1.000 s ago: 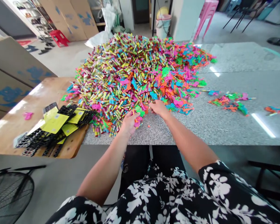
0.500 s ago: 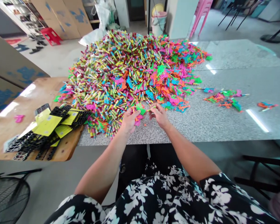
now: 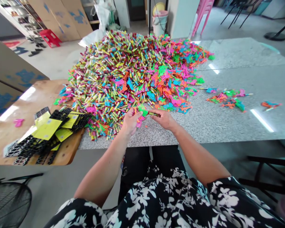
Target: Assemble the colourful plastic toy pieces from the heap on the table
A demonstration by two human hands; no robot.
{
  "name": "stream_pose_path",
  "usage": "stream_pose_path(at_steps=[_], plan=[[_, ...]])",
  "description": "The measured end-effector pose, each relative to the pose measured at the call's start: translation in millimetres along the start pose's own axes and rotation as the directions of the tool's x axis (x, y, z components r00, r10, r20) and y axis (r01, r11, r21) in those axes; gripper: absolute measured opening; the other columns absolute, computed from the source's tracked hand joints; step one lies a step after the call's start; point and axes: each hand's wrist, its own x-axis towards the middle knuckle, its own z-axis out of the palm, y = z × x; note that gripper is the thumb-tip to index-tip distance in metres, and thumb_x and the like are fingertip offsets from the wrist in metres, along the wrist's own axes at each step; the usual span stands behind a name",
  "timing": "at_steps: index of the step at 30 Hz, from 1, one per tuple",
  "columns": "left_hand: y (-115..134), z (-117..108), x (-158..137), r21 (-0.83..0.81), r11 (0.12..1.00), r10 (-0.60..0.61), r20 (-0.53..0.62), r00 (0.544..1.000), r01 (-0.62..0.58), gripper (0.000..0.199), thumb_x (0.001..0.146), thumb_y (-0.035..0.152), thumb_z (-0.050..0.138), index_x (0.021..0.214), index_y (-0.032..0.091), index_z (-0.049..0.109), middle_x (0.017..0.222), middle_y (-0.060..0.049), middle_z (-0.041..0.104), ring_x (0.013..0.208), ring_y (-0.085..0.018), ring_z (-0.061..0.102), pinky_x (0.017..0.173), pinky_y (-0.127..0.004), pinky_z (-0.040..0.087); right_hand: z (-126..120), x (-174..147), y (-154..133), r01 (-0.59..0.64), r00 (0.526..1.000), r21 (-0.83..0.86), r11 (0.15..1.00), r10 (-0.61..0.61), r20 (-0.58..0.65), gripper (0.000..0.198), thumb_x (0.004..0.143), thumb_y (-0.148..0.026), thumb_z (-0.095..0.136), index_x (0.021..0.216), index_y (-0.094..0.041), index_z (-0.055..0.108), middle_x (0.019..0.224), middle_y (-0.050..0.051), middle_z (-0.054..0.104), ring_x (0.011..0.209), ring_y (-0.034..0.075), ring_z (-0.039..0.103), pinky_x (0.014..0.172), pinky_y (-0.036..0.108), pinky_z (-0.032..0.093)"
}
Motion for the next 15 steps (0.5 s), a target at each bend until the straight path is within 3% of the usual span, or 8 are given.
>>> stream_pose_path(at_steps=[4,7,11,15], plan=[[1,1,-2,0.043,0.999,-0.011,-0.002,1.000,0.011,0.038,0.074,0.028,0.092,0.103,0.019,0.070,0.095,-0.004,0.077,0.082,-0.018,0.074,0.074,-0.031,0.062,-4,0,0,0.046,0.999,-0.032,0.998,-0.045,0.013,0.027,0.092,-0.034,0.076,0.117,-0.029,0.086,0.122,0.005,0.082,0.115,0.027,0.074,0.106,0.045,0.056],[1,1,-2,0.078,0.997,-0.004,0.014,1.000,0.002,0.040,0.075,0.030,0.092,0.105,0.018,0.069,0.095,-0.004,0.076,0.081,-0.018,0.073,0.074,-0.032,0.061,-8,0,-4,-0.001,0.999,-0.065,0.998,0.004,0.036,0.033,0.095,-0.039,0.075,0.121,-0.022,0.085,0.108,0.008,0.082,0.097,0.025,0.074,0.089,0.038,0.059],[0,-2,-2,0.255,0.962,0.088,0.043,0.995,-0.096,0.036,0.080,0.032,0.087,0.109,0.019,0.071,0.090,-0.001,0.073,0.078,-0.015,0.069,0.074,-0.029,0.057,-16,-1,-10,-0.109,0.985,-0.098,0.989,0.121,0.125,0.042,0.097,-0.043,0.071,0.124,-0.013,0.084,0.079,0.005,0.073,0.072,0.017,0.065,0.070,0.030,0.051],[0,-3,-4,0.442,0.882,0.143,0.080,0.987,-0.163,0.031,0.084,0.032,0.083,0.110,0.019,0.073,0.085,0.000,0.072,0.073,-0.015,0.065,0.071,-0.028,0.054,-25,-1,-14,-0.100,0.973,-0.115,0.988,0.121,0.195,0.039,0.095,-0.040,0.070,0.120,-0.014,0.085,0.078,0.002,0.070,0.066,0.013,0.057,0.066,0.028,0.042]])
